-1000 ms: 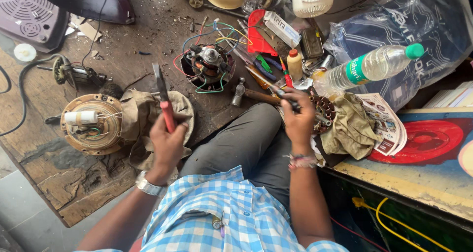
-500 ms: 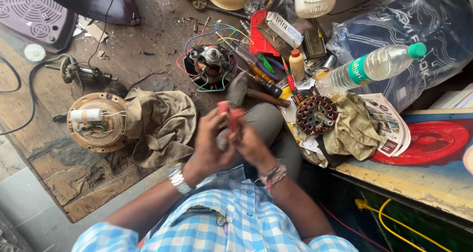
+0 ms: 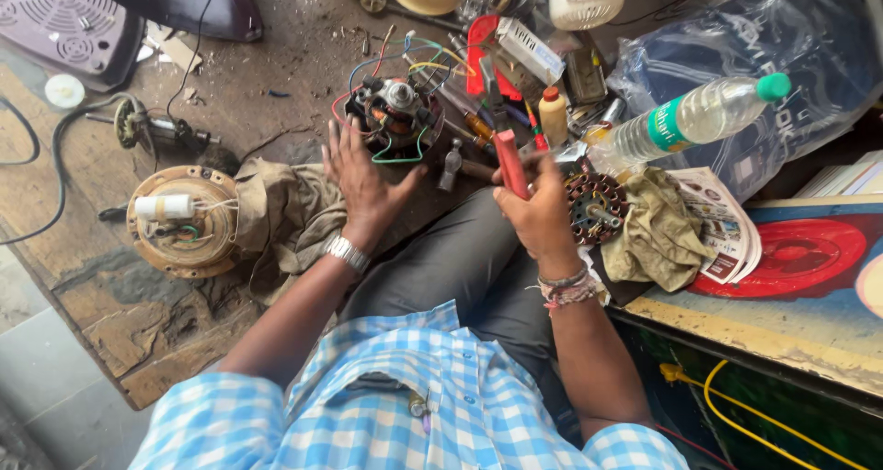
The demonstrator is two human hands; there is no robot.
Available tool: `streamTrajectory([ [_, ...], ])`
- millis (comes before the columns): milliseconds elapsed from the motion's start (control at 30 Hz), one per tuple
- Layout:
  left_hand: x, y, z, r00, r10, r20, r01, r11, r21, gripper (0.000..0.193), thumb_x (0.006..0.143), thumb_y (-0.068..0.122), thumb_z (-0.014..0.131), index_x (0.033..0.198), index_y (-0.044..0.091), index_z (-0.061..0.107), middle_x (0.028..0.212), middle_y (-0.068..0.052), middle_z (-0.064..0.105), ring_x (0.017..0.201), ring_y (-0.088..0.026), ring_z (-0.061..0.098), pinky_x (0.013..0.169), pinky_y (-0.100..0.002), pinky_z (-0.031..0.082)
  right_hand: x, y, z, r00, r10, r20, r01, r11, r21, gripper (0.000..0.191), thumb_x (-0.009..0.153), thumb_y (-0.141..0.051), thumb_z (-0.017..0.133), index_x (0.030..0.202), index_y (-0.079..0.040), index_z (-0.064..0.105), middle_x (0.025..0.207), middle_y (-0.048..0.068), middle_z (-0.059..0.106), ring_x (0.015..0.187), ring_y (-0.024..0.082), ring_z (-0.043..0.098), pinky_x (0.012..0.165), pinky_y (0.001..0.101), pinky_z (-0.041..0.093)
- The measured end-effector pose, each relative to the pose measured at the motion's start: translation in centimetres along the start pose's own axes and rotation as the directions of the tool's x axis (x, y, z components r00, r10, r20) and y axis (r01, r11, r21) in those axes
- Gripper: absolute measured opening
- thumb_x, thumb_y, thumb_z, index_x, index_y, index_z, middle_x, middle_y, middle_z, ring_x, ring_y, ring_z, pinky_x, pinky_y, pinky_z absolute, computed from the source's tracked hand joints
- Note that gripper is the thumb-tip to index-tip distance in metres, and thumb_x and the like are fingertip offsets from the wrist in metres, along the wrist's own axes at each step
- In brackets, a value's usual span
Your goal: The person uses pliers and a screwdriver to adjust and tighten components inside an electric motor housing. They repeatedly reposition the motor, cut or trim wires, and manipulate internal parts while seated on the floor.
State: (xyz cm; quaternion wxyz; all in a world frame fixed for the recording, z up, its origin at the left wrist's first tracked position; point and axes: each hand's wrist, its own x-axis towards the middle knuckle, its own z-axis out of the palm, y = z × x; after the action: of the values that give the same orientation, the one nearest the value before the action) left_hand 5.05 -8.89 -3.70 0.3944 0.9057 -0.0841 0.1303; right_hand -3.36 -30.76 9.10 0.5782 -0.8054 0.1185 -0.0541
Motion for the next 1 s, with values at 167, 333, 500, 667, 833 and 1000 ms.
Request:
streamTrajectory([
  [167,4.3,0.9,0.3,0.996,0.066,-0.057,-0.066,0.998,0.004,0.128,0.069,0.063,0.092,0.159,0.001,0.026,0.162,-0.020,0.038,0.157,-0.041,0.019,0.124,-0.065,0.000,1.9,0.7,-0.3,0.925,-0.377,0.050,0.341,0.763,-0.550,0.026,0.080,0.004,0.068,0.105,-0.005,0.063,0.102,0.012,0.060,0.095,0.034,0.062,0.084,0.0440,0.052],
  [333,6.4,1.2,-0.5,0.996,0.073,-0.041,-0.079,0.985,-0.153,0.114,0.064,0.060,0.093,0.149,0.008,0.038,0.148,-0.015,0.048,0.142,-0.040,0.036,0.120,-0.056,0.025,5.0,-0.2,-0.9,0.843,-0.495,0.211,0.445,0.421,-0.791,0.040,0.087,-0.005,0.072,0.126,-0.013,0.073,0.127,0.015,0.056,0.118,0.039,0.054,0.100,0.0528,0.042],
  [500,7.0,1.1,-0.3,0.968,0.232,-0.093,-0.245,0.952,-0.183,0.110,0.063,0.053,0.098,0.146,0.008,0.040,0.137,-0.005,0.059,0.130,-0.031,0.056,0.121,-0.057,0.028,7.5,-1.4,-1.4,0.767,-0.519,0.377,0.528,0.177,-0.830,0.032,0.095,-0.014,0.071,0.126,-0.022,0.074,0.150,0.012,0.049,0.141,0.033,0.044,0.120,0.0592,0.024],
  [667,6.9,0.6,0.1,0.946,0.278,-0.168,-0.307,0.933,-0.187,0.111,0.062,0.053,0.098,0.146,0.008,0.040,0.136,-0.011,0.056,0.130,-0.033,0.054,0.120,-0.054,0.028,8.7,-1.9,-1.5,0.692,-0.548,0.469,0.605,0.086,-0.792,0.027,0.103,-0.025,0.070,0.129,-0.027,0.074,0.150,0.010,0.050,0.141,0.028,0.043,0.123,0.0596,0.018],
  [833,6.8,0.6,0.0,0.957,0.255,-0.135,-0.279,0.938,-0.204,0.111,0.062,0.052,0.098,0.146,0.008,0.041,0.138,-0.012,0.055,0.133,-0.033,0.052,0.122,-0.055,0.026,9.8,-1.5,-1.9,0.676,-0.539,0.503,0.613,0.033,-0.789,0.026,0.103,-0.032,0.067,0.128,-0.029,0.075,0.139,0.008,0.053,0.132,0.026,0.047,0.120,0.0598,0.020],
  [1000,6.7,0.8,0.0,0.964,0.240,-0.119,-0.258,0.949,-0.179,0.114,0.061,0.051,0.098,0.148,0.007,0.040,0.144,-0.015,0.052,0.137,-0.035,0.048,0.121,-0.055,0.026,9.6,-2.8,-1.3,0.745,-0.408,0.527,0.627,0.161,-0.762,0.024,0.104,-0.039,0.064,0.120,-0.024,0.074,0.127,0.015,0.055,0.115,0.032,0.055,0.100,0.0519,0.039],
])
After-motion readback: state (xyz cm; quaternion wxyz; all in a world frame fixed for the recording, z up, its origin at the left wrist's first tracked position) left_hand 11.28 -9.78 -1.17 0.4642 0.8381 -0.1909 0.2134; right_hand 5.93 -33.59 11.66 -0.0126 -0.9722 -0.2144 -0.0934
